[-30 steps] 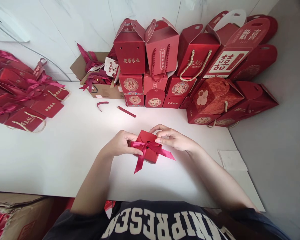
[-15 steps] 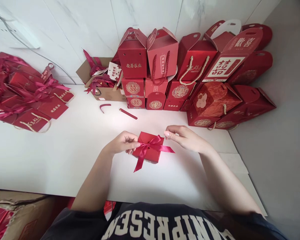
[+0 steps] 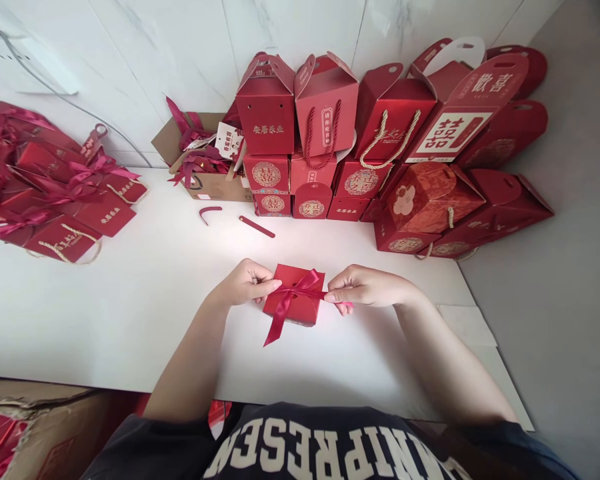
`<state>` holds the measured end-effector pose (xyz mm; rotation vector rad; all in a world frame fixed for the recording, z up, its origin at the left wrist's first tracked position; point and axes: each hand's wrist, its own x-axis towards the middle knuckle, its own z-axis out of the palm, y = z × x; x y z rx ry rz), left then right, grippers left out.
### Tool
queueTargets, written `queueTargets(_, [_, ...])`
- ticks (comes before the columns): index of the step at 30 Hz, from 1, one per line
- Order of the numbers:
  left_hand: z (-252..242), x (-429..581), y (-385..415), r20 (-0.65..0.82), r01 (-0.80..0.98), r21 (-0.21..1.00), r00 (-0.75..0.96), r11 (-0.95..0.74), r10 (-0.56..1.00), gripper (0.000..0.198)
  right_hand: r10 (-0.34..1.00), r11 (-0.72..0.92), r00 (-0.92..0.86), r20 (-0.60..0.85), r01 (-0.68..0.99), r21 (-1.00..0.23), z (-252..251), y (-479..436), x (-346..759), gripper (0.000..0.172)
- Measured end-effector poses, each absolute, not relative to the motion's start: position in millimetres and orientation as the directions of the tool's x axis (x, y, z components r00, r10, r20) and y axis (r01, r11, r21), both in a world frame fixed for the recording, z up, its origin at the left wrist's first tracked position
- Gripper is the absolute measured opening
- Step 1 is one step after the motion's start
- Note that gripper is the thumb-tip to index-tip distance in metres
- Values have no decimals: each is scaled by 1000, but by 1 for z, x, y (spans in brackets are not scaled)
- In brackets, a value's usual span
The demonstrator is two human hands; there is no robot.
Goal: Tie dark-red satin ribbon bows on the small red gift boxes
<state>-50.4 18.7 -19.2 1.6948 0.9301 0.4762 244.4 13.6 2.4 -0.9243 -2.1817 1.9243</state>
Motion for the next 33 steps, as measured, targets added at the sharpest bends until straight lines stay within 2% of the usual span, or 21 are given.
queueTargets(7, [-17, -48, 18, -104, 346, 925, 631, -159, 769, 48, 434, 14, -837, -334, 377, -926, -9, 20, 245, 40])
queueTargets(11, [-14, -50, 17, -172, 375, 922, 618, -95, 767, 47, 419, 39, -839, -348, 399, -916, -9, 21, 246, 39])
queueTargets(13, [-12, -51, 17, -232, 393, 919, 620, -41, 749, 46, 473, 109, -795, -380, 480, -870, -3, 18, 249, 33])
queueTargets(15, [-11, -50, 17, -262, 408, 913, 606, -11, 751, 47, 625, 214, -646, -438, 681, -700, 8, 11, 252, 25])
queueTargets(17, [-9, -46, 15, -239, 416, 909, 571, -25, 786, 50, 810, 247, -397, -431, 898, -363, 22, -1, 251, 22])
queueTargets(18, [-9, -44, 14, -217, 419, 907, 553, -44, 805, 51, 861, 250, -317, -398, 945, -212, 28, -9, 248, 22])
queueTargets(19, [-8, -42, 13, -197, 425, 903, 539, -62, 819, 52, 887, 269, -291, -358, 957, -111, 35, -18, 244, 19])
queueTargets(20, [-7, -41, 12, -185, 435, 897, 528, -77, 829, 53, 889, 332, -346, -300, 938, -99, 40, -27, 237, 16])
queueTargets(22, [-6, -38, 10, -184, 464, 881, 516, -93, 836, 54, 818, 500, -541, -197, 837, -223, 45, -47, 220, 15])
queueTargets(24, [-5, -37, 9, -183, 497, 861, 503, -109, 845, 55, 756, 589, -638, -143, 760, -276, 44, -66, 201, 13])
queueTargets(26, [-4, -37, 7, -174, 525, 841, 491, -131, 854, 56, 661, 652, -724, -198, 684, -327, 39, -82, 186, 12])
queueTargets(29, [-2, -37, 6, -162, 546, 824, 484, -152, 860, 58, 499, 593, -829, -252, 539, -598, 32, -95, 174, 26])
queueTargets(31, [-1, -35, 6, -150, 540, 826, 487, -161, 861, 58, 541, 505, -817, -198, 504, -700, 26, -98, 169, 43])
queueTargets(33, [-1, -34, 5, -139, 530, 831, 487, -166, 863, 57, 668, 471, -730, -140, 562, -680, 17, -100, 161, 55])
